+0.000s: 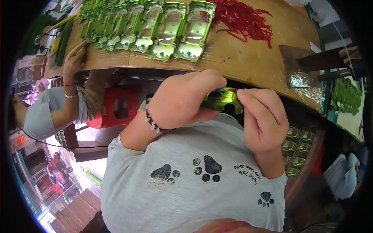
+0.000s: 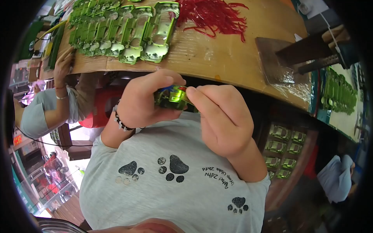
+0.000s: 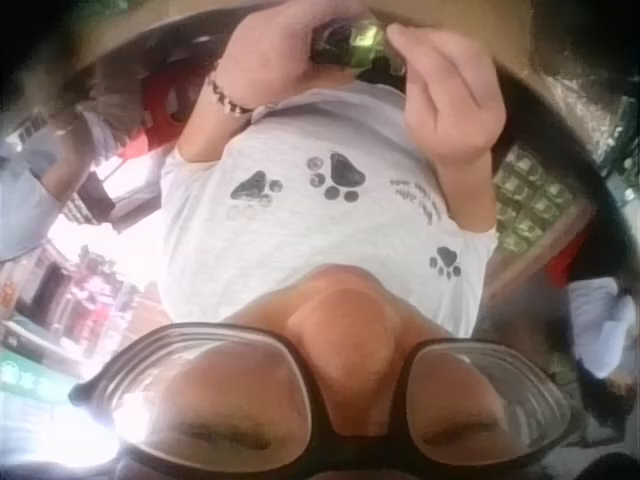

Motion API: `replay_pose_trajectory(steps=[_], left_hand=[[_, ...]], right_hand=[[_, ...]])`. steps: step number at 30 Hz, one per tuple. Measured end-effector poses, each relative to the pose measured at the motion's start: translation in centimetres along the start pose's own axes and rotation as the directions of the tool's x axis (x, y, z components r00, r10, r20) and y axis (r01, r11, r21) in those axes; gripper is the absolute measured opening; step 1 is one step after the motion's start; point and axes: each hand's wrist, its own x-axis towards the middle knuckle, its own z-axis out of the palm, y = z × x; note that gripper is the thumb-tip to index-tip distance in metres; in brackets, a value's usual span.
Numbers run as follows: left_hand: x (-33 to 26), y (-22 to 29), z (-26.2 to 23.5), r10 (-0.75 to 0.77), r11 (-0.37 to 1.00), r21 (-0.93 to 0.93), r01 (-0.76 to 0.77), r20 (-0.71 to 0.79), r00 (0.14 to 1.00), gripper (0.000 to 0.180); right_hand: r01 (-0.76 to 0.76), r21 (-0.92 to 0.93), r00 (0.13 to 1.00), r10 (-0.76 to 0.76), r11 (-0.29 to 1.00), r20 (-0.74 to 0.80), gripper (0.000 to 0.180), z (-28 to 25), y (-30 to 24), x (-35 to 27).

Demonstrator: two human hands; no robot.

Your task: The person assembles small green plastic housings by hand on an industrial assembly line.

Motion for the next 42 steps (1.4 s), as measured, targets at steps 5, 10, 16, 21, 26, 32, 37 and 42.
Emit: replay_pose_trajectory(steps=[5, 10, 16, 21, 26, 32, 37, 42], left_hand=[[0.2, -0.2, 0.5, 0.091, 0.993, 0.069, -0.092, 0.023, 0.996, 0.063], [-0.1, -1.2, 2.9, -0.027, 0.869, -0.477, 0.132, 0.219, 0.975, 0.063], [1.5, -0.5, 6.9, 0.119, 0.586, -0.799, 0.136, 0.251, 0.961, 0.086], [4.0, 1.6, 9.0, 0.001, 0.325, -0.867, 0.379, 0.401, 0.916, 0.085], [6.4, 4.7, 9.6, -0.099, 0.372, -0.778, 0.507, 0.509, 0.855, 0.084], [9.2, 5.8, 8.9, -0.170, -0.266, -0.736, 0.622, 0.671, 0.722, 0.059], [11.6, 4.4, 8.7, 0.042, -0.355, -0.757, 0.548, 0.573, 0.818, 0.059], [13.2, 5.4, 7.9, -0.028, -0.150, -0.867, 0.475, 0.484, 0.875, 0.060]], right_hand=[[-0.170, 0.134, 0.981, 0.155, 0.976, 0.119, 0.027, -0.5, -0.1, -0.3], [-0.424, 0.594, 0.904, 0.351, 0.683, 0.242, 0.017, -0.4, 1.2, -3.8], [-0.376, 0.531, 0.867, 0.491, 0.759, -0.088, 0.025, -1.1, 0.6, -7.7], [-0.411, 0.283, 0.910, 0.409, 0.867, 0.068, 0.136, -3.3, 0.2, -9.6], [-0.405, 0.371, 0.887, 0.457, 0.836, -0.060, 0.128, -4.5, 0.7, -9.4], [-0.487, 0.762, 0.573, 0.814, 0.427, -0.089, 0.116, -6.0, 0.0, -8.0], [-0.414, 0.895, 0.467, 0.883, 0.165, 0.053, 0.116, -7.9, 1.5, -5.4], [-0.352, 0.929, 0.529, 0.843, 0.112, 0.099, 0.114, -8.8, 2.9, -3.7]])
